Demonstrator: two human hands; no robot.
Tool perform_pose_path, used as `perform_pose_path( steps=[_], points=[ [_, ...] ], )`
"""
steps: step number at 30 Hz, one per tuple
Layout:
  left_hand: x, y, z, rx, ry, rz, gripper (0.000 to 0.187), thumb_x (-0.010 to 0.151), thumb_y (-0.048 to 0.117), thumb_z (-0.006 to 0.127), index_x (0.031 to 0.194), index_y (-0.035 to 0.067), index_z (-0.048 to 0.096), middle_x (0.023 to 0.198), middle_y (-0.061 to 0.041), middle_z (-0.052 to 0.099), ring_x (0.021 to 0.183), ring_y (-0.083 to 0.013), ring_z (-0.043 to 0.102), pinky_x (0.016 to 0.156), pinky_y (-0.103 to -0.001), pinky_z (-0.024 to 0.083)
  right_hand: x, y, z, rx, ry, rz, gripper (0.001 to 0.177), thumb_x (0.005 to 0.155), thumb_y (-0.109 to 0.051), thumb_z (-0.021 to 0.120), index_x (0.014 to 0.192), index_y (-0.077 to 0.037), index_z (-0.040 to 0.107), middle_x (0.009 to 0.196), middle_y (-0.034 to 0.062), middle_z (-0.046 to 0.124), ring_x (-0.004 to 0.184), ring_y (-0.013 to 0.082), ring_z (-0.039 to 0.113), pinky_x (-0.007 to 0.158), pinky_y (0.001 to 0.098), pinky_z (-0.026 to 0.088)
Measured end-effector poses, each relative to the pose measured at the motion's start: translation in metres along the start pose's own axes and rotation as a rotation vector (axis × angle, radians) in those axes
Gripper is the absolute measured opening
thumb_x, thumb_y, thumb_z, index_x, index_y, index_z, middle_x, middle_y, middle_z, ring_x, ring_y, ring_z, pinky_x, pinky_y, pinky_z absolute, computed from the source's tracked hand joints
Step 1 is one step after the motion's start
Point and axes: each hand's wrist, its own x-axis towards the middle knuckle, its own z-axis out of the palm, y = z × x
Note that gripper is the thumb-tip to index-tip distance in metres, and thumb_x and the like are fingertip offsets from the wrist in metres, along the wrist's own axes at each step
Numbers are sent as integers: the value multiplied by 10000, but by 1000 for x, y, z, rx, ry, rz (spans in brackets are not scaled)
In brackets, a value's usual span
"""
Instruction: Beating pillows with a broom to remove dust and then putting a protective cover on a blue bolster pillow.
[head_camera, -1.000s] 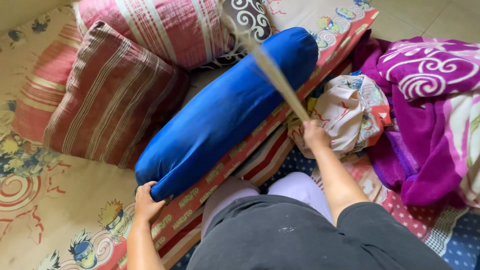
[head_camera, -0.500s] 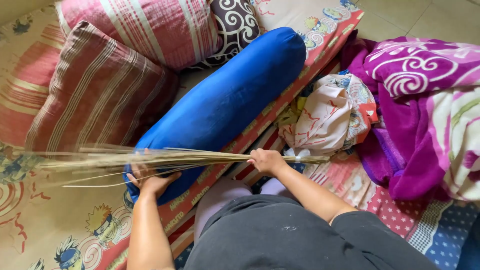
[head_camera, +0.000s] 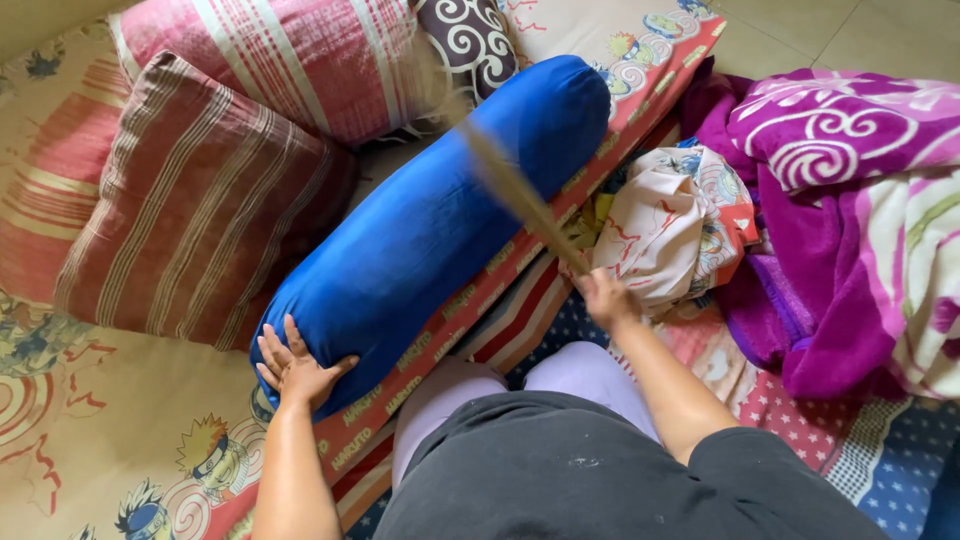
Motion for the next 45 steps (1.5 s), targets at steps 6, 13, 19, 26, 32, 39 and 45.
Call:
perform_pose_path(
  steps=[6, 13, 19, 26, 32, 39, 45],
  points=[
    [-3, -3, -1, -22, 5, 8, 1461, 577, 709, 817, 1647, 341, -108, 1710, -101, -183, 1573, -298, -205, 1265, -539, -130, -29, -54, 17, -253, 271, -836, 350, 1015, -516, 336, 999, -248, 559, 771, 14, 552, 611, 254, 684, 559, 383, 579],
    [2, -4, 4, -14, 19, 8, 1486, 553, 720, 825, 1643, 357, -117, 1704, -71, -229, 1567, -292, -218, 1270, -525, -132, 2, 51, 2, -238, -111, 95, 571, 1058, -655, 235, 1113, -188, 558, 942, 152, 764, 968, 398, 764, 841, 558, 598],
    [3, -5, 4, -41, 23, 7, 1480, 554, 726, 823, 1642, 371, -116, 1703, -68, -228, 1566, -288, -217, 1272, -520, -128, 14, 41, -3, -89, 295, 306, 544, 1103, -651, 362, 963, -164, 559, 753, 192, 729, 825, 424, 758, 693, 544, 581],
    [-2, -3, 6, -8, 25, 4, 1479, 527, 811, 788, 1649, 319, -40, 1715, -125, -157, 1578, -298, -191, 1264, -522, -138, -36, -66, -6, -177, 240, -708, 278, 989, -505, 448, 936, -259, 566, 765, 36, 620, 655, 281, 714, 612, 413, 598],
    [2, -8, 8, -59, 50, 41, 1466, 553, 738, 815, 1649, 352, -80, 1714, -86, -188, 1575, -304, -183, 1270, -530, -116, -4, -7, -1, -188, -80, -237, 450, 1027, -581, 350, 1023, -196, 584, 947, 149, 715, 948, 377, 730, 860, 507, 580],
    [8, -15, 11, -56, 83, 49, 1482, 506, 748, 834, 1655, 357, -17, 1714, -61, -70, 1583, -279, -68, 1289, -508, -39, 18, 30, -4, 14, 99, 396, 570, 1061, -729, 326, 976, -220, 570, 861, 164, 754, 943, 385, 754, 766, 504, 595],
    [28, -48, -9, -128, 77, 46, 1214, 576, 812, 801, 1559, 292, 315, 1518, -76, 333, 1458, -309, 323, 1183, -599, 258, -26, -84, -21, -56, -68, -307, 437, 991, -618, 418, 1048, -248, 644, 980, 106, 755, 994, 328, 750, 900, 479, 590]
  ],
)
